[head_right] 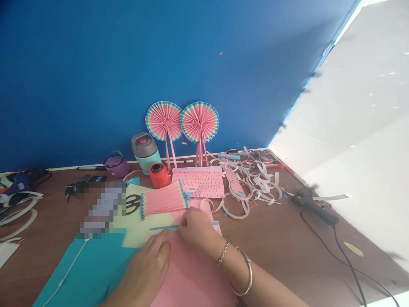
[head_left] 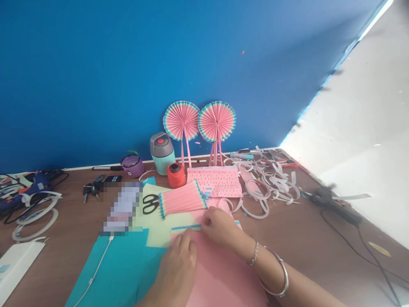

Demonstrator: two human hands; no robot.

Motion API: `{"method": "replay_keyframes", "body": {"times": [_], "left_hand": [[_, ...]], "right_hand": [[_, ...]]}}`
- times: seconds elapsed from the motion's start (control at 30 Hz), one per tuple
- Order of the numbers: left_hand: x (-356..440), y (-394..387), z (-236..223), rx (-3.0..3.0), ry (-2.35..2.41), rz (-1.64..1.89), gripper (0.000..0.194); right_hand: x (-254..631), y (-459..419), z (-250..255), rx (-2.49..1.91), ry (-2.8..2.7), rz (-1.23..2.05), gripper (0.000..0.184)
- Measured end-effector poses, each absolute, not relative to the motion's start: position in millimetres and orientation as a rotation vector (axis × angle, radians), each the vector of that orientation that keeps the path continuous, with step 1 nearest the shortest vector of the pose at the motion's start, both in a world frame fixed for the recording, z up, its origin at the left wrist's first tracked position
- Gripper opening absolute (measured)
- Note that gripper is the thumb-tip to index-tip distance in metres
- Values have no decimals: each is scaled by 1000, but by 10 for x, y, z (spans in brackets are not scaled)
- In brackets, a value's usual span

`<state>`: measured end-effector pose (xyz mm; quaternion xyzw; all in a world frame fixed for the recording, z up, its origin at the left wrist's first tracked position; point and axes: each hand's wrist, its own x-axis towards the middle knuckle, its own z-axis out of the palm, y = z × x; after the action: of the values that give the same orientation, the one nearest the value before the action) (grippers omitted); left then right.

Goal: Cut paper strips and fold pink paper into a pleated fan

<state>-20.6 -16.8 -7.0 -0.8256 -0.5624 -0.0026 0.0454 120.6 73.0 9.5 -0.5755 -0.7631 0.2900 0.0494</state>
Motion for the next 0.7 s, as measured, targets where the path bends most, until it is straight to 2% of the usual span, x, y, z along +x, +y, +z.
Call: {"method": "replay_keyframes", "body": {"times": [0.13, 0.3, 0.7], "left_hand": [[-227, -173, -124, -2525, -1575, 7, 30], [-219, -175, -110, -2519, -1645, 23, 35], [-212, -173, -115, -2524, -1711, -42, 33]], "right_hand": [[1211, 732, 92, -1741, -2344, 871, 12], [1204, 747, 65, -1752, -2350, 853, 11], [1208, 765, 50, -1733, -2370, 846, 9]]}}
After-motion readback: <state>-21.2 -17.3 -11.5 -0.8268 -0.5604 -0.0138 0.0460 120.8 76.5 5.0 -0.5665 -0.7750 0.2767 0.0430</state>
